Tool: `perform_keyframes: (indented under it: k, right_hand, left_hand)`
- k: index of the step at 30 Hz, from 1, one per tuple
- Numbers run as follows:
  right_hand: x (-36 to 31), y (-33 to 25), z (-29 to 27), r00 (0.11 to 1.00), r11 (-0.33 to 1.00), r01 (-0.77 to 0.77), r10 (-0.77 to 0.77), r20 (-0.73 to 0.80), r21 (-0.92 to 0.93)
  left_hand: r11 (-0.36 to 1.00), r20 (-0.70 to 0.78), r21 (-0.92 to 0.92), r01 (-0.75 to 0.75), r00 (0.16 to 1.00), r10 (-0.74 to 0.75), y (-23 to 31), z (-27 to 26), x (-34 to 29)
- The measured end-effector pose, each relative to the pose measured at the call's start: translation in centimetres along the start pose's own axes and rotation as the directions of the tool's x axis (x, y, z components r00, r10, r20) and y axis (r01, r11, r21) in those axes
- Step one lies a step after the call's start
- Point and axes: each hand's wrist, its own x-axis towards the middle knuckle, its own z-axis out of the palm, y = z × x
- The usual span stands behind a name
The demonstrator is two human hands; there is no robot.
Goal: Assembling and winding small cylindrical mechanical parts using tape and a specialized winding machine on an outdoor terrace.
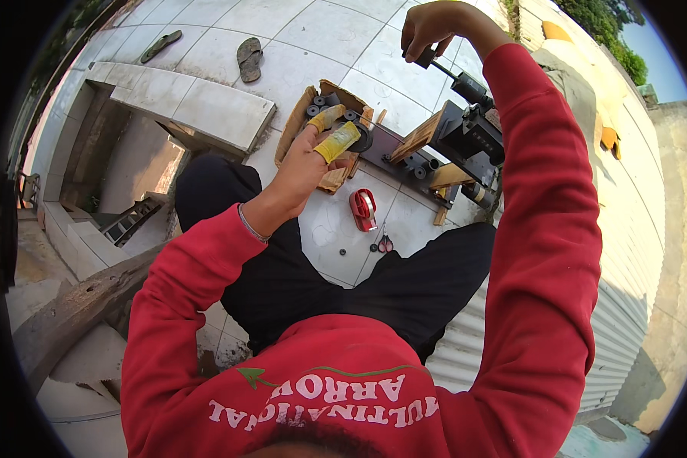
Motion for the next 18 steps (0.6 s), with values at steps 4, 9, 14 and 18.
perform_keyframes:
  k: [4,9,14,18]
  right_hand:
    - [-0.4,-1.0,1.5,0.974,0.978,0.094,-0.129,-0.184,-0.187]
    - [-0.4,-0.6,2.3,0.945,0.978,-0.051,-0.018,-0.326,-0.203]
    - [-0.3,-0.4,1.8,0.971,0.983,-0.042,-0.001,-0.237,-0.176]
    - [-0.3,-3.2,1.9,0.96,0.957,-0.126,0.051,-0.276,-0.262]
  left_hand:
    - [0.979,0.076,0.164,0.117,0.988,-0.131,-3.1,-2.5,0.1]
    - [0.587,0.353,0.744,-0.319,0.934,0.06,-3.8,-1.4,-1.7]
    - [0.01,0.6,0.798,-0.603,0.792,-0.112,-7.0,1.6,1.6]
    - [-0.235,0.582,0.763,-0.602,0.798,-0.155,-13.6,-0.5,4.5]
